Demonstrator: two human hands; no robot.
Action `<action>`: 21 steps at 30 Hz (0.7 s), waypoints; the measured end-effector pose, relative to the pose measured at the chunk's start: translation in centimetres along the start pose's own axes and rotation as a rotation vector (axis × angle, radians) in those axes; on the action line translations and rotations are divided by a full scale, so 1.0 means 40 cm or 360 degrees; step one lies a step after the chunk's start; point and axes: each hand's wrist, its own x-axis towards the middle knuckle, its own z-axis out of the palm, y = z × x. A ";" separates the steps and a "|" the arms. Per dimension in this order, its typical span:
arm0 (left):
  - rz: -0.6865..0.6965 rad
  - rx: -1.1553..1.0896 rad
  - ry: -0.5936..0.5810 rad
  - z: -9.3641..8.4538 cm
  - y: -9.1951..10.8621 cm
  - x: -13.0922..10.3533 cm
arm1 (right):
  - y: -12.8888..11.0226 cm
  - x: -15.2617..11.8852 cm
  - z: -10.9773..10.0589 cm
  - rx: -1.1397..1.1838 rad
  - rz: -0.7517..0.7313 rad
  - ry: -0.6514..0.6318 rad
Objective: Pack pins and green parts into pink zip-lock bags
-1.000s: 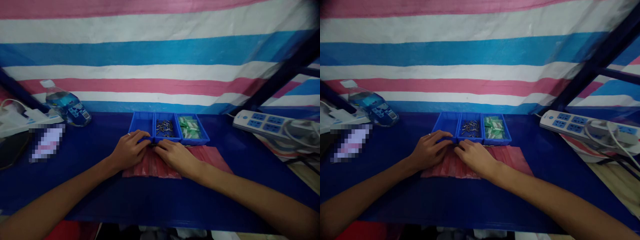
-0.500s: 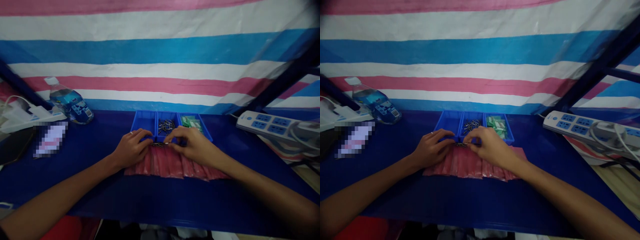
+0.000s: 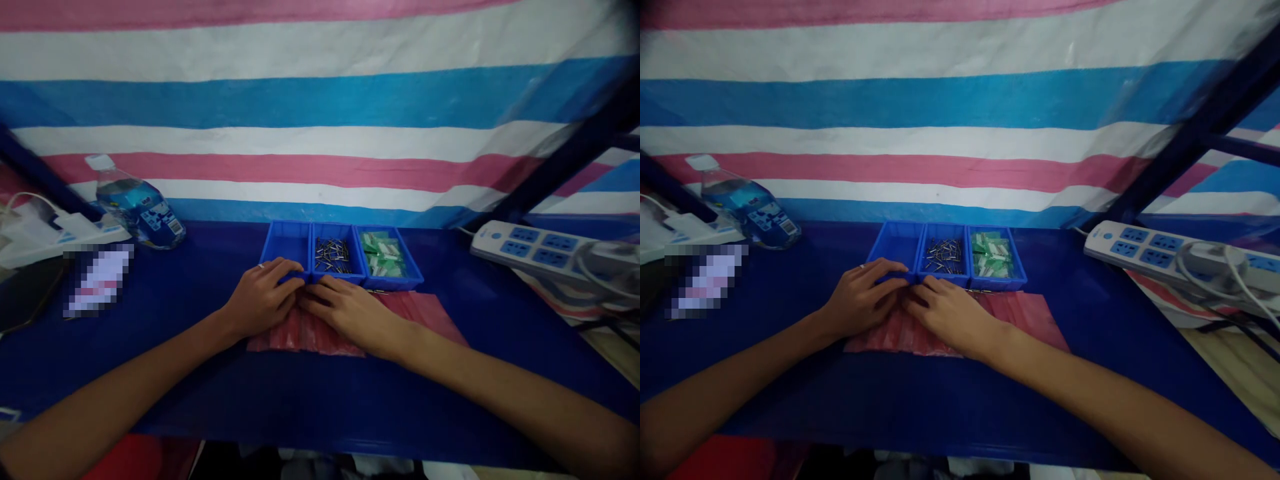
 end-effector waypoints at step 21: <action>-0.0145 -0.0181 0.0120 -0.005 0.005 0.007 | 0.003 0.007 -0.030 0.0201 0.0144 0.0118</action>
